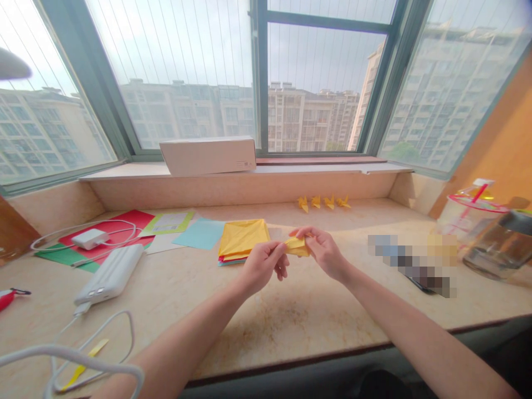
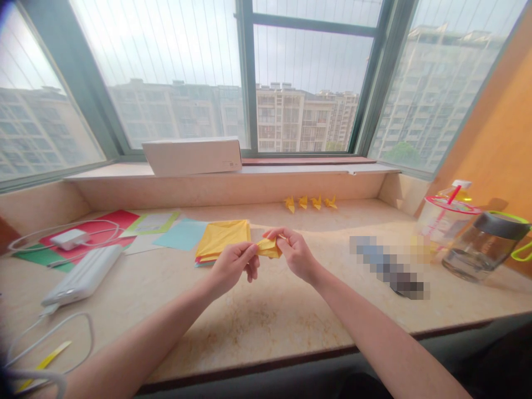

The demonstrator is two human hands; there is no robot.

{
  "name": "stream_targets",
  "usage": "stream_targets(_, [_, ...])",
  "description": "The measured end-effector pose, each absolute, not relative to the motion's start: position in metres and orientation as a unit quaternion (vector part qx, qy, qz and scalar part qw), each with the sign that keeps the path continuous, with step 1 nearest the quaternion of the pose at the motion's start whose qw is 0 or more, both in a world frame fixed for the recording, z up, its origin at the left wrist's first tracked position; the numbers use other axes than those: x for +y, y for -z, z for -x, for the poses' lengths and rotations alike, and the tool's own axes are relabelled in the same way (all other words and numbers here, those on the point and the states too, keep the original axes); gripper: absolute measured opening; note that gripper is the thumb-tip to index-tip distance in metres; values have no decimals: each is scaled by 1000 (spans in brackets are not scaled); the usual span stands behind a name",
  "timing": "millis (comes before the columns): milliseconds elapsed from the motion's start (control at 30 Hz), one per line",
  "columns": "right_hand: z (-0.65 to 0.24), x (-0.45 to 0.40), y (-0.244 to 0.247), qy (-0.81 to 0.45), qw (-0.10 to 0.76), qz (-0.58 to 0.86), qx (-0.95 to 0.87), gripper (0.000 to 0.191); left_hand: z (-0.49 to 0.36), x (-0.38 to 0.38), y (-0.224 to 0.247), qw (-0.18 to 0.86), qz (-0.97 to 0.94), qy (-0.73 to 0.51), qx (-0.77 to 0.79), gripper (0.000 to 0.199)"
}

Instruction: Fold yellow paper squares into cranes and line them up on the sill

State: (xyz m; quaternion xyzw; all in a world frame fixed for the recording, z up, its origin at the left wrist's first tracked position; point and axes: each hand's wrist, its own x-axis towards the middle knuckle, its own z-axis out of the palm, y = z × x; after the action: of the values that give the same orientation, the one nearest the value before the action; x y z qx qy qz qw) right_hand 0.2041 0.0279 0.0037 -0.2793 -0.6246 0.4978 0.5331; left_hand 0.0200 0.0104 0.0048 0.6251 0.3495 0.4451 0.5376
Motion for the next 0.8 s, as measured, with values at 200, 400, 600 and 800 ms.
stream_targets(200, [-202,29,-4,-519,530,269,-615,39,-20,8,-3,447,-646,-480,390,47])
stream_targets(400, [-200,33,0,-487,551,302,-606,40,-20,6,-1,412,-676,-451,412,49])
stream_targets(600, [-197,33,3,-492,550,309,-600,37,-22,5,0,413,-686,-434,412,46])
stream_targets(800, [-195,31,0,-482,565,337,-579,39,-20,10,6,421,-688,-439,396,46])
